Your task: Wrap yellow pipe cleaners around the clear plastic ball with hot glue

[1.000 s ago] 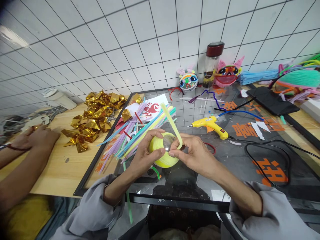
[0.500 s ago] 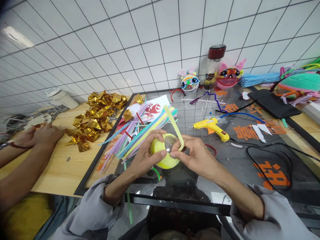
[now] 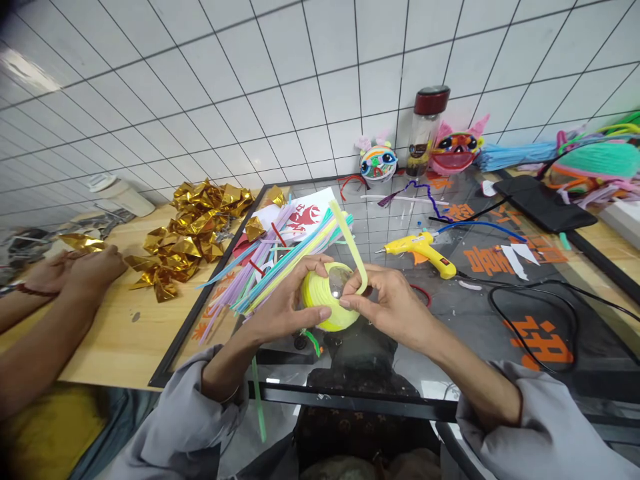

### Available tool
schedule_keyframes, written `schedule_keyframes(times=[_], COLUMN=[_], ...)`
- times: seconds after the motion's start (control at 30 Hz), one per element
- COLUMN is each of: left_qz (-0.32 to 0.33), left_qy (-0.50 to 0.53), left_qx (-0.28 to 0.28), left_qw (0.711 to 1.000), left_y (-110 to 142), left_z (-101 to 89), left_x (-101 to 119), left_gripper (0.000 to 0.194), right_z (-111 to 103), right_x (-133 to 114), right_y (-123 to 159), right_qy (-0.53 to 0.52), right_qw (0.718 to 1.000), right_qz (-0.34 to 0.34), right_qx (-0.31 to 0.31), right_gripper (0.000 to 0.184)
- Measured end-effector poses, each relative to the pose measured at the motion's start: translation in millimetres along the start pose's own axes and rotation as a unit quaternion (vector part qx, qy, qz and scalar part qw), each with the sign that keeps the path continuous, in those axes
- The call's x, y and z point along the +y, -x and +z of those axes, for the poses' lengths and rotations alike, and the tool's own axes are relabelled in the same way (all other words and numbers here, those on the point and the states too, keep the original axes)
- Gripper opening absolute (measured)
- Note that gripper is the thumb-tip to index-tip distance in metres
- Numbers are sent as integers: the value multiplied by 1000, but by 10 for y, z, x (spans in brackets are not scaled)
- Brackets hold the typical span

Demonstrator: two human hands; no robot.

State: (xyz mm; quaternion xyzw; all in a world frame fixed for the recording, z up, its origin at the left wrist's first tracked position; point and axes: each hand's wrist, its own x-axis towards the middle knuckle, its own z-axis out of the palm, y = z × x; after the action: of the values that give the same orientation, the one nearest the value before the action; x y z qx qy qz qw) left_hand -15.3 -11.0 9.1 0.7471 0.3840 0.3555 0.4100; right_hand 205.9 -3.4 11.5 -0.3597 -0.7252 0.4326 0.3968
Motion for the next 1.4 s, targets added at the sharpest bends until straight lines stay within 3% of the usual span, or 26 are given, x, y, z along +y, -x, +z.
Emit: schedule_keyframes(times=[0.13,0.53,0.8,1.33,1.4], left_qz=[-11,-26,-31,-24,-28], left_qy=[20,16,14,18,35], left_qx=[12,50,66,76,76], left_qw=[1000,998,997,997,996], left_y=[-3,-13,-24,-40,-45], left_z=[14,77,94,92,92], left_x=[-5,37,25,25,15], left_gripper=[32,26,25,24,25], right_z=[-3,22,-9,-110,-137], right_x=[-2,-6,4,-34,-16], right_y=[2,14,-17,-12,-18], right_qy=[1,-3,-54,-26,-22], right_qw=[1000,1000,997,996,997], right_qz=[-2,0,47,18,15], right_qx=[-3,4,-9,-84,-70], right_gripper=[20,23,34,22,18])
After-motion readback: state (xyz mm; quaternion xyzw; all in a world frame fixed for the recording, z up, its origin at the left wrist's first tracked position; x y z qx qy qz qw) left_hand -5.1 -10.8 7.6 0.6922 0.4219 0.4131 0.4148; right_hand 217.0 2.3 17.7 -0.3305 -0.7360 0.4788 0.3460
